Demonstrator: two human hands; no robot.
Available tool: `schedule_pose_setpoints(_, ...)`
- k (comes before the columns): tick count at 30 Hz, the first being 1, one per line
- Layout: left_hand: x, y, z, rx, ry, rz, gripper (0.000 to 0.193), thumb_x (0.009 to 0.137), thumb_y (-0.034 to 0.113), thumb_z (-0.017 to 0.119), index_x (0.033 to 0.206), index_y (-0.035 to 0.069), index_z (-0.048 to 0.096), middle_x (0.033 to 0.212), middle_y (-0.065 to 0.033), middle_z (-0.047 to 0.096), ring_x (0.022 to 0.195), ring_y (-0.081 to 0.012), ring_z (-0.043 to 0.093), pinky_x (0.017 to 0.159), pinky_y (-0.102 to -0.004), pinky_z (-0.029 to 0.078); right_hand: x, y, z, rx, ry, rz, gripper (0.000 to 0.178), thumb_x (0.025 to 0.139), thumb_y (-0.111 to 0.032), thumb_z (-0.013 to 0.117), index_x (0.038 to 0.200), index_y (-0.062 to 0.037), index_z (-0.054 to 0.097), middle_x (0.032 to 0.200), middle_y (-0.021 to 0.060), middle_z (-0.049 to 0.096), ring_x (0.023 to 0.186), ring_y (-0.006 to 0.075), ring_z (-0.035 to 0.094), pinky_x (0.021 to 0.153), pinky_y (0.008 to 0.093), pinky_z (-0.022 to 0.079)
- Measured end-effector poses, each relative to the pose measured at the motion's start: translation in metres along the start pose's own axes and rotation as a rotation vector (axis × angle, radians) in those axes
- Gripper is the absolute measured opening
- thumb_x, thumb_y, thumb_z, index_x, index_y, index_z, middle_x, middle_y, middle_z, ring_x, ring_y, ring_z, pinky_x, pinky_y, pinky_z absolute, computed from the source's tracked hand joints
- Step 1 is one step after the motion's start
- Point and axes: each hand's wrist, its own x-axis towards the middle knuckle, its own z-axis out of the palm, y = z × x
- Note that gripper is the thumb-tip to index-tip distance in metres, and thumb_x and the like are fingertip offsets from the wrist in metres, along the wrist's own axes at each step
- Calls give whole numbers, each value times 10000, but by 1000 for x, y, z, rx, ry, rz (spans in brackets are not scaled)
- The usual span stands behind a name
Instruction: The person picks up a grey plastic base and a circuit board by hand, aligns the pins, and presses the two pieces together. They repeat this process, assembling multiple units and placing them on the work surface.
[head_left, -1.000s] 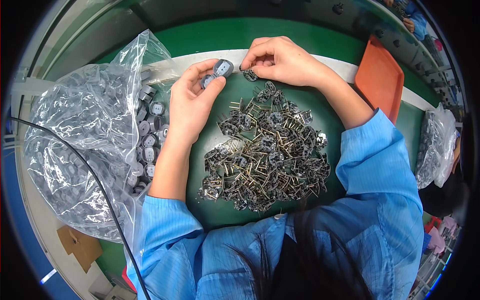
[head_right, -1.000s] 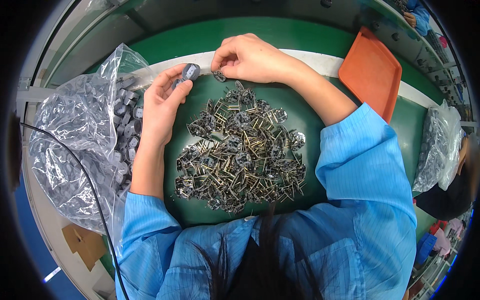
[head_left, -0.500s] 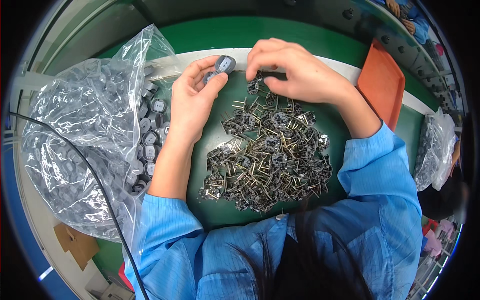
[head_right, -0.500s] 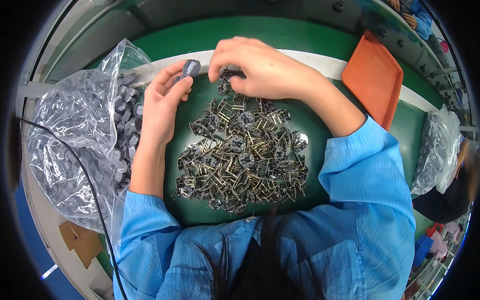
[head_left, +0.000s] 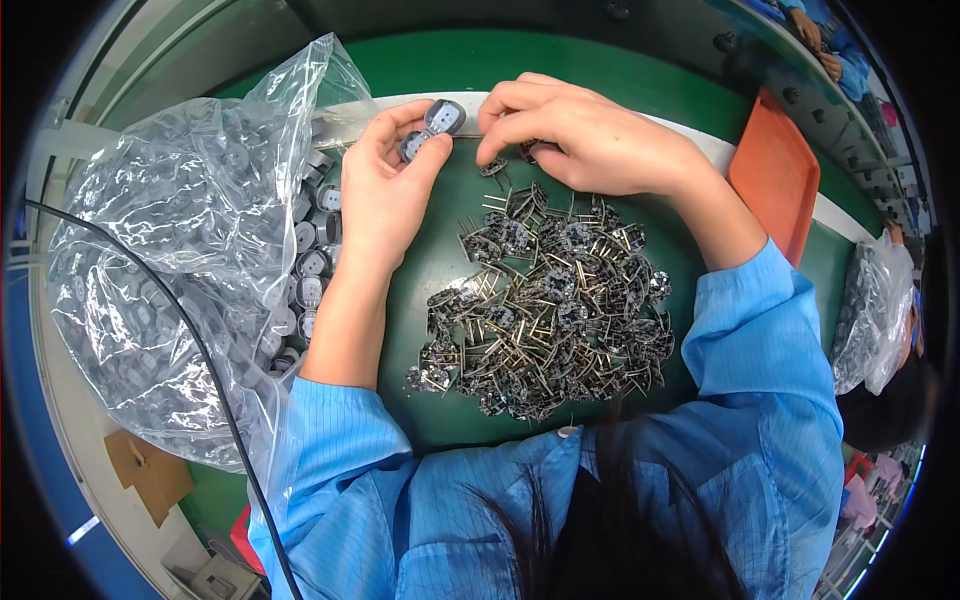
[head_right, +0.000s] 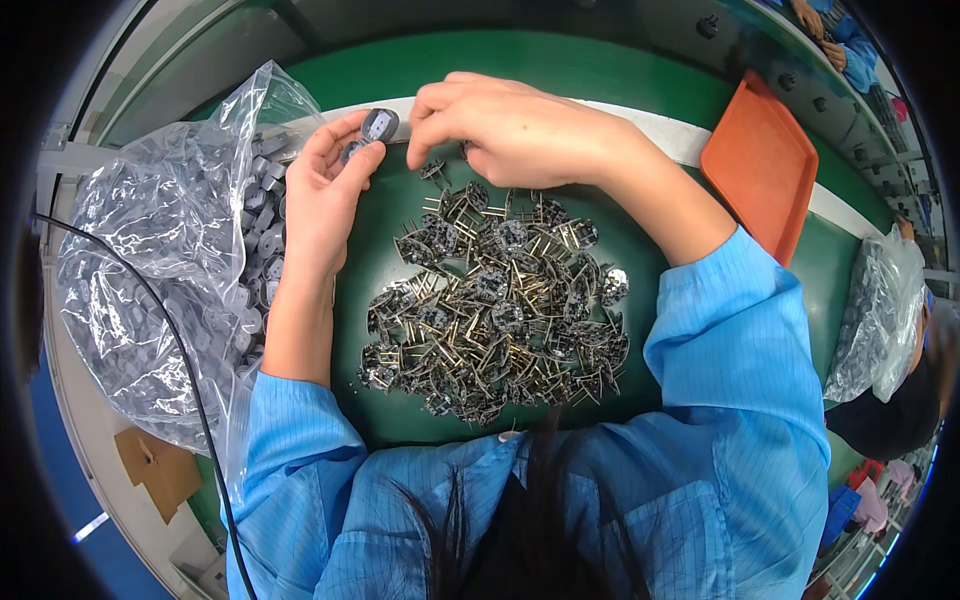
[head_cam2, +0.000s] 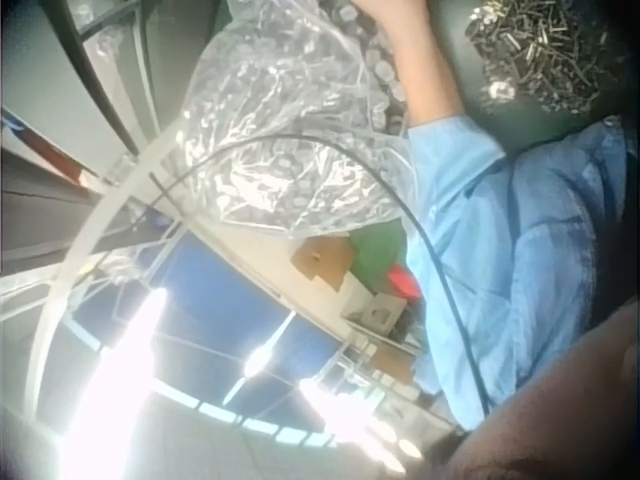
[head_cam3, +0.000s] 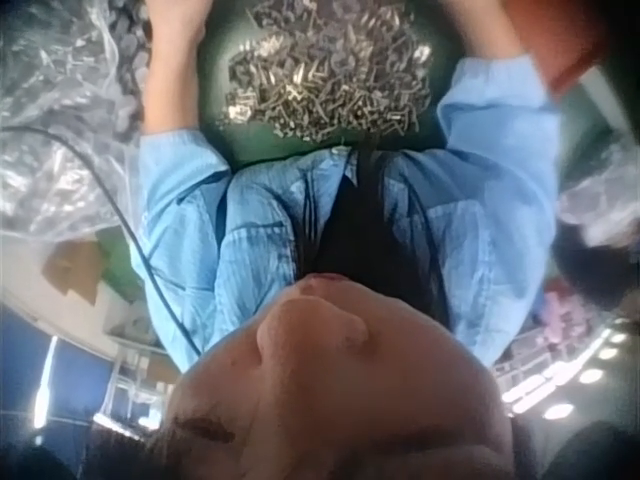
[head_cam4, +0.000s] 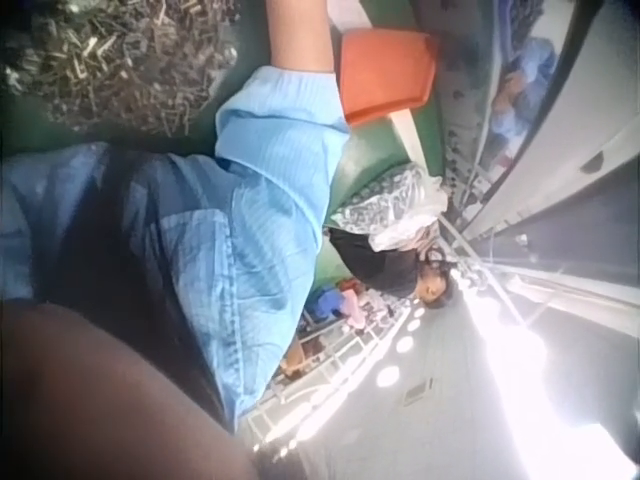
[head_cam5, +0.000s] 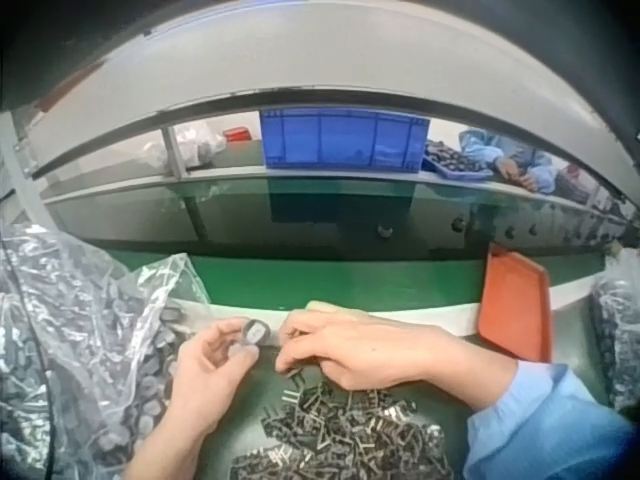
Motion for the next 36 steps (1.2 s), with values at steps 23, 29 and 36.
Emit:
schedule_pose_setpoints(23, -6, 2, 9, -189, -129, 71, 334, 798, -32, 675, 1115, -53, 570, 990, -73, 627, 839, -80, 590, 732, -205, 499, 12, 8, 25, 597, 398, 315, 144, 835, -92, 688, 969, -39, 697, 1078, 47, 583, 872, 105, 592, 739, 234, 486)
schedule_pose_setpoints(29, -9, 1, 7, -45, -115, 132, 301, 792, -11, 688, 1081, -44, 612, 903, -18, 642, 637, -8, 468, 565, -155, 417, 10, 6, 24, 699, 339, 431, 195, 811, -123, 711, 966, -12, 668, 827, 50, 656, 700, 93, 614, 635, 238, 514)
schedule_pose_setpoints(36, -11, 3, 12, -226, -176, 69, 303, 800, -55, 669, 1096, -48, 602, 1022, -93, 638, 868, -101, 619, 752, -221, 534, 4, -9, 17, 730, 290, 594, 185, 860, -78, 665, 1017, 6, 617, 894, 36, 647, 769, 64, 615, 684, 192, 509)
